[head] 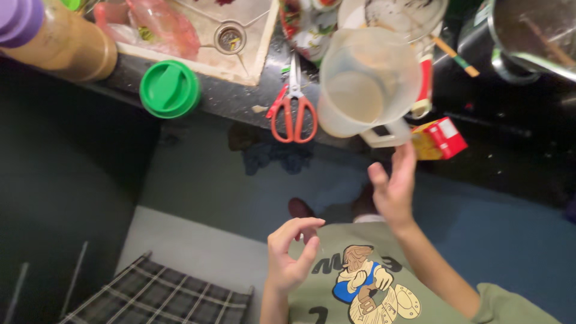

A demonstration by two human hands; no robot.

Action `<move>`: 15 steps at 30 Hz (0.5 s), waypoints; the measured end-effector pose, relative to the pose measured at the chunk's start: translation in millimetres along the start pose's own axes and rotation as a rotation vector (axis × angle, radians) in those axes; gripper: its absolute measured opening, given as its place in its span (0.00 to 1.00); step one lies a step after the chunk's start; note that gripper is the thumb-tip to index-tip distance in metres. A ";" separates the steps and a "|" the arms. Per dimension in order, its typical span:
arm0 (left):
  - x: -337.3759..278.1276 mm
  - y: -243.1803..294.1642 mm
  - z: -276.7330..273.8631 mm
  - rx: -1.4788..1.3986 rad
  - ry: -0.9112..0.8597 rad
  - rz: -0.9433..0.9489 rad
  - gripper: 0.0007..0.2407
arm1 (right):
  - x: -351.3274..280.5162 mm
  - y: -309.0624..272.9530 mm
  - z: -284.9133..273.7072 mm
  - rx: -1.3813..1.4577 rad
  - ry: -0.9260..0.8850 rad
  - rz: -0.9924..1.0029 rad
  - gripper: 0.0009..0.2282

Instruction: The person stirs a pot of boiling pearls on a stovetop, uses a ladle to transfer some to a bowl, pours water into a pitcher at a sink, and strains liquid from a container into the pitcher using a mesh sieve.

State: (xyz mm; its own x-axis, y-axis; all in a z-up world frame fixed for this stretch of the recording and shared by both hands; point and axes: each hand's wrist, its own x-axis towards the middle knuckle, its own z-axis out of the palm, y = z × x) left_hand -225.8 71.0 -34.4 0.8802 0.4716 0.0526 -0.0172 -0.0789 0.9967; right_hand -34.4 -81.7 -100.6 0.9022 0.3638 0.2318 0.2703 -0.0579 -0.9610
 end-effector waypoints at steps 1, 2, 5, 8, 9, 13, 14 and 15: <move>-2.7 -1.7 -12.0 -0.002 -0.006 -0.005 0.11 | 2.3 5.0 3.3 0.096 0.036 -0.022 0.36; -4.6 -3.0 -22.4 -0.029 -0.003 -0.013 0.11 | 7.5 10.6 4.5 0.092 0.041 -0.016 0.36; -2.8 -6.5 -41.7 -0.085 -0.026 -0.054 0.11 | 24.3 20.5 4.7 0.186 0.140 -0.014 0.35; 8.0 -7.8 -50.2 -0.082 -0.051 -0.054 0.11 | 41.2 18.1 11.5 0.213 0.222 0.046 0.26; 11.9 -7.9 -52.8 -0.054 -0.058 -0.024 0.11 | 43.7 18.8 11.2 0.268 0.196 0.033 0.23; 30.9 -9.6 -59.6 -0.016 -0.087 -0.013 0.10 | 60.1 17.3 16.5 0.420 0.206 0.097 0.25; 36.6 -9.2 -61.1 -0.026 -0.100 -0.010 0.11 | 60.3 16.6 20.0 0.419 0.214 0.096 0.25; 45.5 -8.9 -62.5 -0.033 -0.112 0.002 0.11 | 61.3 16.8 24.7 0.435 0.274 0.120 0.24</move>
State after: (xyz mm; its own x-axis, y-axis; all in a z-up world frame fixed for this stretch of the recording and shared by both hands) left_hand -215.2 148.0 -37.0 0.9275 0.3705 0.0488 -0.0328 -0.0494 0.9982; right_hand 17.1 -37.4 -106.3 0.9888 0.1184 0.0910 0.0475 0.3280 -0.9435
